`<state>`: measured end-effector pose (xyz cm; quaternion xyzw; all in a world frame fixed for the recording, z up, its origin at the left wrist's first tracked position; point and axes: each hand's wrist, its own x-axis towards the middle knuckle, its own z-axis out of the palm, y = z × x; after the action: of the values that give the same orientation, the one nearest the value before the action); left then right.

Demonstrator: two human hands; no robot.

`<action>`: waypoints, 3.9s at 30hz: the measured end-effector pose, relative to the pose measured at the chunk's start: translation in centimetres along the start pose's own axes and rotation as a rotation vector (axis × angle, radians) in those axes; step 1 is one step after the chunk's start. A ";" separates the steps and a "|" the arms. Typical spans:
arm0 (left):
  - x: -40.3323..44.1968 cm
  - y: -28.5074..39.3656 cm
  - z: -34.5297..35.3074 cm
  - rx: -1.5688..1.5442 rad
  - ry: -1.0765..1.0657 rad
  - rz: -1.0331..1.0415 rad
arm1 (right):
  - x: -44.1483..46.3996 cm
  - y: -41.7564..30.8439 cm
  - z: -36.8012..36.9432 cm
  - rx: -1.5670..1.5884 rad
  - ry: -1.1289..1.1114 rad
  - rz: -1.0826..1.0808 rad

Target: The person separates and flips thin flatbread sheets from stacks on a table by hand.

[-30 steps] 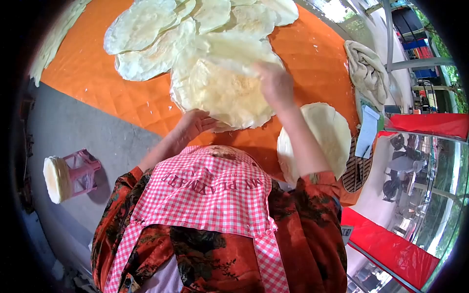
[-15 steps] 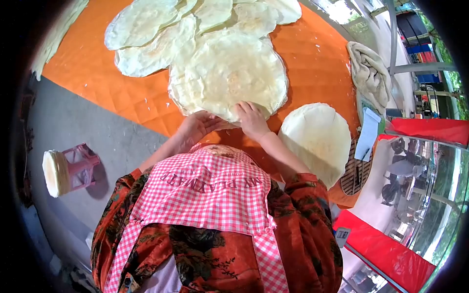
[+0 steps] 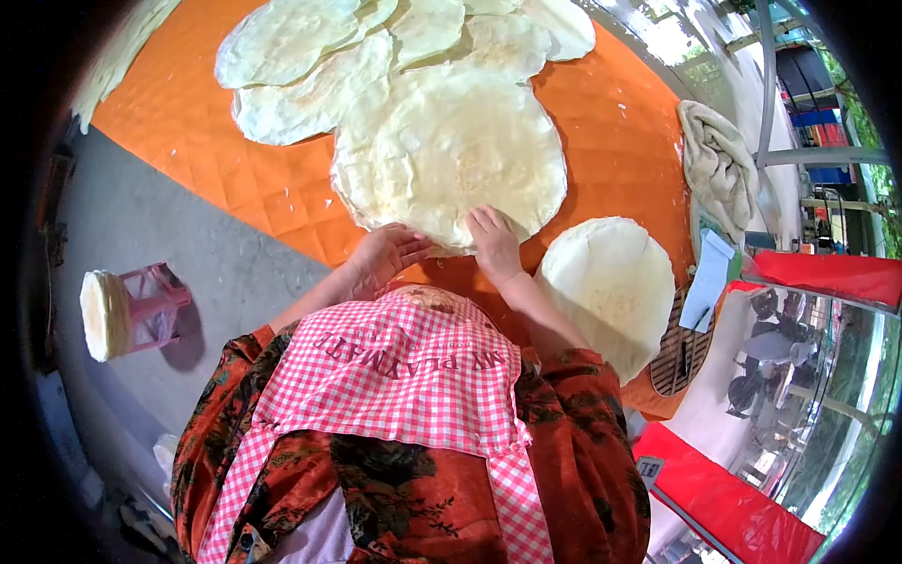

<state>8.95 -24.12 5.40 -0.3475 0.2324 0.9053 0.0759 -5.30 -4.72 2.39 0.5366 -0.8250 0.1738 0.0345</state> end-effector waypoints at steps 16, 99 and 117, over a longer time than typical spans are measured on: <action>0.7 -0.9 0.8 0.117 -0.047 0.110 | 2.3 -0.5 0.3 0.140 -0.053 0.148; 6.1 -2.0 -1.7 0.052 0.167 0.218 | 4.1 -6.2 0.3 0.043 -0.147 0.081; 7.2 -2.2 -1.2 0.107 0.299 0.273 | 10.9 7.3 -2.2 0.440 -0.453 0.645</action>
<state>4.96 -22.87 -0.96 -0.4385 0.3340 0.8319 -0.0646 -16.78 -10.89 5.25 0.2711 -0.8803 0.2250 -0.3179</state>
